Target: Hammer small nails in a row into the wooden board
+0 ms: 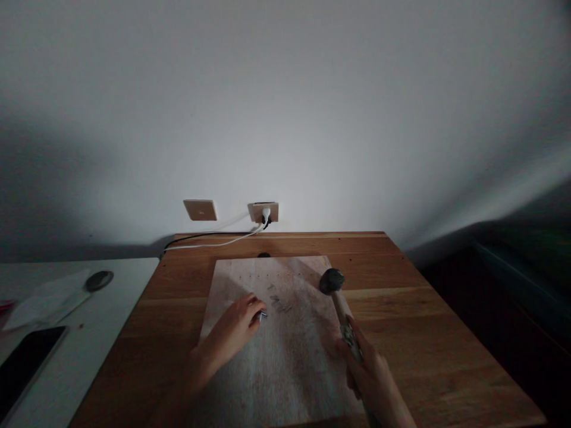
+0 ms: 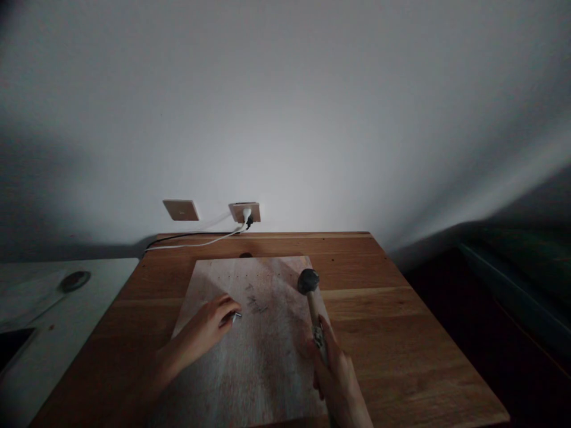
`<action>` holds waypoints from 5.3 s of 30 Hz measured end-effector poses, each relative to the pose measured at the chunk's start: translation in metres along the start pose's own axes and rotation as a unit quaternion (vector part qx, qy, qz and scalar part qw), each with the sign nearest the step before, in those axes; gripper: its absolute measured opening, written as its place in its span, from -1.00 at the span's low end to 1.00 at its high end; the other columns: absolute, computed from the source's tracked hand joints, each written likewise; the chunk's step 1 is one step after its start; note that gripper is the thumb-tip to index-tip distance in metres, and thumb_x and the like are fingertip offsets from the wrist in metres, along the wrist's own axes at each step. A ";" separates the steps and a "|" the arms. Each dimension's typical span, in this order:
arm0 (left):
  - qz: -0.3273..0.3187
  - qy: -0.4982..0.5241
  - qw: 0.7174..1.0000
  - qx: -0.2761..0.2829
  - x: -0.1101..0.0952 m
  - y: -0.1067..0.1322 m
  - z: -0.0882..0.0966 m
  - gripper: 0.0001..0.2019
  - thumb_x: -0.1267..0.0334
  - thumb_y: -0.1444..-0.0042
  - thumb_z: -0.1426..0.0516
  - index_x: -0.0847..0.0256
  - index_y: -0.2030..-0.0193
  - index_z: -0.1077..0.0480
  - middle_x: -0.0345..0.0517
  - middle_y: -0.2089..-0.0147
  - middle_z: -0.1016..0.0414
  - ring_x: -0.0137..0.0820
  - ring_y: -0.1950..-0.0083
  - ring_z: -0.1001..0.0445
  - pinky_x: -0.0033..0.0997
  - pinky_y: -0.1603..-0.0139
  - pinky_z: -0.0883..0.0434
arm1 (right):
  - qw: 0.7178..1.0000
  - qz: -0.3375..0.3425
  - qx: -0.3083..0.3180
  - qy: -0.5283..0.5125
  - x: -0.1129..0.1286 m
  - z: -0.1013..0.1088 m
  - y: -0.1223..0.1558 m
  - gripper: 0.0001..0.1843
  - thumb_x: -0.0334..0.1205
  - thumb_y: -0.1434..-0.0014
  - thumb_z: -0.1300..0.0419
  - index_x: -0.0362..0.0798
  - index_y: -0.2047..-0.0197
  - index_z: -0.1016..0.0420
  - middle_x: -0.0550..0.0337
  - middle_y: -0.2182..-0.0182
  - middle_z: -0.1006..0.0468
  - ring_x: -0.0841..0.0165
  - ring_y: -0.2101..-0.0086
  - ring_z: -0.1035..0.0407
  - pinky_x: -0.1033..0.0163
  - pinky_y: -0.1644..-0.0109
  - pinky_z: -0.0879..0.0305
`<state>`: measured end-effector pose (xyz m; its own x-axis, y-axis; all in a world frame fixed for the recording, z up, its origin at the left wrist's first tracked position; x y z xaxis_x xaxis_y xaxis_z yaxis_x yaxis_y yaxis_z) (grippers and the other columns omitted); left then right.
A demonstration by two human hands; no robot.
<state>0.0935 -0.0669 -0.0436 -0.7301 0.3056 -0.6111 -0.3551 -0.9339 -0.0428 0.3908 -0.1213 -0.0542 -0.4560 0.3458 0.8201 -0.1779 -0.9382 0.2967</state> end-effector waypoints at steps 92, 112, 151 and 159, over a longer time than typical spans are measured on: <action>-0.068 0.214 0.974 -0.011 -0.022 -0.185 -0.068 -0.57 0.53 0.10 -0.20 0.24 0.03 -0.59 -0.16 0.24 -0.68 -0.41 0.30 -0.57 -0.49 0.21 -0.44 | 0.994 0.068 0.016 0.085 0.040 0.016 -0.025 -0.15 0.26 -0.28 0.03 -0.19 -0.40 -0.27 0.46 0.73 -0.29 0.36 0.72 -0.32 0.36 0.67 -0.18; -0.064 0.198 0.978 -0.010 -0.025 -0.183 -0.063 -0.50 0.59 0.11 -0.22 0.19 -0.01 -0.61 -0.14 0.18 -0.71 -0.35 0.24 -0.62 -0.45 0.16 -0.48 | 0.995 0.058 0.019 0.078 0.035 0.008 -0.022 -0.11 0.28 -0.27 0.03 -0.19 -0.44 -0.25 0.42 0.72 -0.31 0.33 0.70 -0.34 0.35 0.66 -0.19; -0.126 0.096 0.986 0.053 -0.017 -0.131 -0.002 -0.76 0.56 0.04 -0.17 0.22 0.27 -0.58 -0.19 0.34 -0.59 -0.40 0.33 -0.50 -0.51 0.28 -0.31 | 0.982 0.149 -0.061 0.095 -0.034 0.008 -0.027 -0.38 -0.01 -0.36 0.05 -0.10 -0.36 -0.40 -0.13 -0.03 -0.70 0.07 0.00 -0.64 0.17 0.04 -0.55; -0.103 0.156 0.981 -0.059 -0.011 -0.157 -0.037 -0.80 0.53 -0.04 -0.17 0.26 0.27 -0.59 -0.13 0.33 -0.63 -0.37 0.31 -0.54 -0.47 0.23 -0.36 | 0.983 0.145 -0.053 0.102 -0.016 0.010 -0.022 -0.40 -0.03 -0.33 0.04 -0.10 -0.30 -0.47 -0.12 0.01 -0.72 0.08 0.04 -0.66 0.20 0.09 -0.56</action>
<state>0.1789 0.0692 -0.0590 -0.4290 0.4356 -0.7913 -0.3933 -0.8787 -0.2705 0.4104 -0.1063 -0.0688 -0.6650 0.0701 0.7435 -0.1005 -0.9949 0.0039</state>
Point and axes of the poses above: each hand's wrist, its own y-axis away from the middle knuckle, its own z-axis out of the back of the hand, x = y × z, the point moved 4 cm from there along -y, towards the middle knuckle
